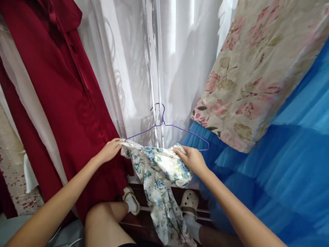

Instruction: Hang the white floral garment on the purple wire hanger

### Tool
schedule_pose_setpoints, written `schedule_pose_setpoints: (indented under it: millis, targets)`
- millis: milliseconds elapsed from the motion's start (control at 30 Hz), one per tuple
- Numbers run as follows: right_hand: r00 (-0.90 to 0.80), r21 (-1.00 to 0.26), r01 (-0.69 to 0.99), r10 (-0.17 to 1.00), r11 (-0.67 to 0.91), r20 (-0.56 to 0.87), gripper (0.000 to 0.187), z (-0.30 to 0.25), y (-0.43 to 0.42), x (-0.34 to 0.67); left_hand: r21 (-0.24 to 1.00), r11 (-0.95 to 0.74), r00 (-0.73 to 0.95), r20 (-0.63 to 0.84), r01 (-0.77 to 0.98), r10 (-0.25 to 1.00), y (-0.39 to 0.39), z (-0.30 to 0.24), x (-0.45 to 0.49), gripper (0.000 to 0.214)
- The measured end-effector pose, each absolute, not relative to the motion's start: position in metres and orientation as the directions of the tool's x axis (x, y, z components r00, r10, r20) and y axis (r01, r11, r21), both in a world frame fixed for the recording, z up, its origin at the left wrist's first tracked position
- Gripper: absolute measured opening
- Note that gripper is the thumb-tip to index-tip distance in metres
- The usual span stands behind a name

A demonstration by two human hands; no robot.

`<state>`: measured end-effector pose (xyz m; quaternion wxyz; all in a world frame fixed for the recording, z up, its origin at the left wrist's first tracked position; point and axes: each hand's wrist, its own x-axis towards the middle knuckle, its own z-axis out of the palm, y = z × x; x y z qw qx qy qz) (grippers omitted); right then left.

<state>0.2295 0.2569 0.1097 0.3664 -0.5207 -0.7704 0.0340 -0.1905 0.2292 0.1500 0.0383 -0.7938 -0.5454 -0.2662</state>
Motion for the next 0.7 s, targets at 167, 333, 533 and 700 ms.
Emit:
schedule_pose_setpoints:
  millis: [167, 333, 533, 700]
  targets:
    - [-0.218, -0.468, 0.743, 0.834, 0.478, 0.506, 0.053, 0.106, 0.234, 0.219, 0.344, -0.544, 0.229, 0.644, 0.766, 0.730, 0.239, 0.182, -0.139, 0.037]
    - [-0.248, -0.605, 0.567, 0.817, 0.558, 0.521, 0.030, 0.109, 0.214, 0.224, 0.401, -0.588, 0.042, 0.801, 0.703, 0.597, 0.236, 0.181, -0.100, 0.019]
    - [0.144, -0.634, 0.541, 0.682, 0.552, 0.717, 0.058, 0.112, 0.202, 0.269, 0.383, -0.604, 0.002, 0.843, 0.699, 0.537, 0.234, 0.171, -0.099, 0.025]
    - [0.053, -0.435, 0.786, 0.653, 0.439, 0.755, 0.061, 0.143, 0.232, 0.289, 0.329, -0.590, 0.076, 0.827, 0.737, 0.557, 0.230, 0.169, -0.097, 0.043]
